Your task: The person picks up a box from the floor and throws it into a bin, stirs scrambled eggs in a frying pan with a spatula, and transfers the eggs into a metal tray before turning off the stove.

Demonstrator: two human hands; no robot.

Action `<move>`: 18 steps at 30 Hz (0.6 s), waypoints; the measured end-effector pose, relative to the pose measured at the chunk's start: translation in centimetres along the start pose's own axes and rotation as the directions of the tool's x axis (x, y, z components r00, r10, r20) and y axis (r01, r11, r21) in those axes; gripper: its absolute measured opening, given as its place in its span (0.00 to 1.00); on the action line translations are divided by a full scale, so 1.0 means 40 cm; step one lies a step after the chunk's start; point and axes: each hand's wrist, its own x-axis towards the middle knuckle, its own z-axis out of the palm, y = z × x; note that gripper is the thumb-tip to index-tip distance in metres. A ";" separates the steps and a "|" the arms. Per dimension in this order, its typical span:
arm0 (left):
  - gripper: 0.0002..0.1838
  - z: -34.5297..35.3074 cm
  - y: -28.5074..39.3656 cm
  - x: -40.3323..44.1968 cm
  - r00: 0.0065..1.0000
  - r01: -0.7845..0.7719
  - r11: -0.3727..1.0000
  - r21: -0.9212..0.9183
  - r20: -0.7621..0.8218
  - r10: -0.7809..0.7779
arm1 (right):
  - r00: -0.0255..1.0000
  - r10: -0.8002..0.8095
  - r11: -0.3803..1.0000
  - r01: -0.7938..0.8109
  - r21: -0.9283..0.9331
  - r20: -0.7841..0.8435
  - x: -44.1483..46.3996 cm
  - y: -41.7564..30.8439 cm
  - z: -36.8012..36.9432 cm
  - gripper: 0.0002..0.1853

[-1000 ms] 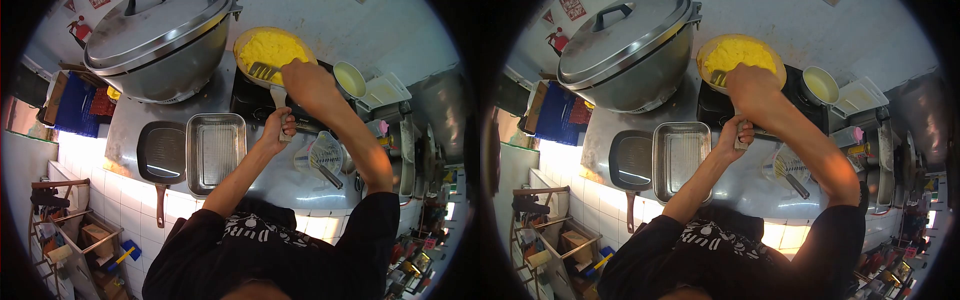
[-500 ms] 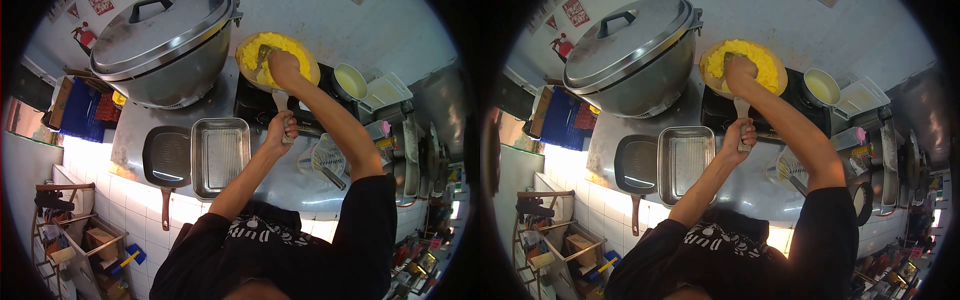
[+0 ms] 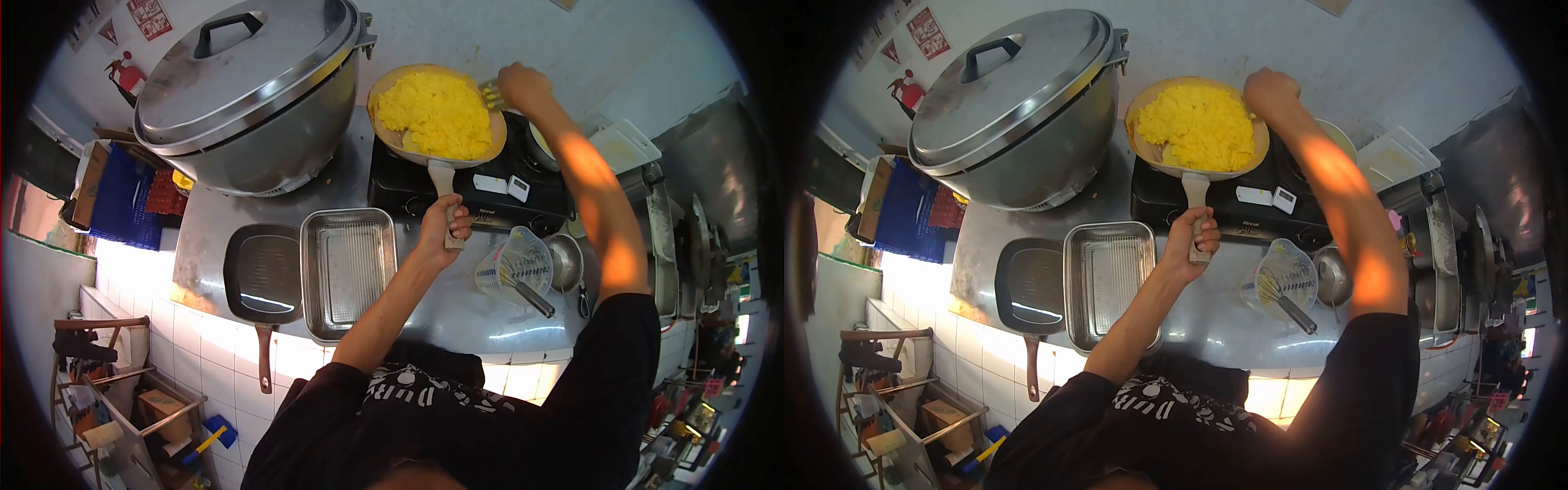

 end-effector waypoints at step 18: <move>0.05 -0.008 0.017 0.008 0.995 0.096 0.995 0.033 -0.018 -0.096 | 0.987 -0.141 0.653 0.031 0.757 0.081 -0.011 0.170 0.314 0.16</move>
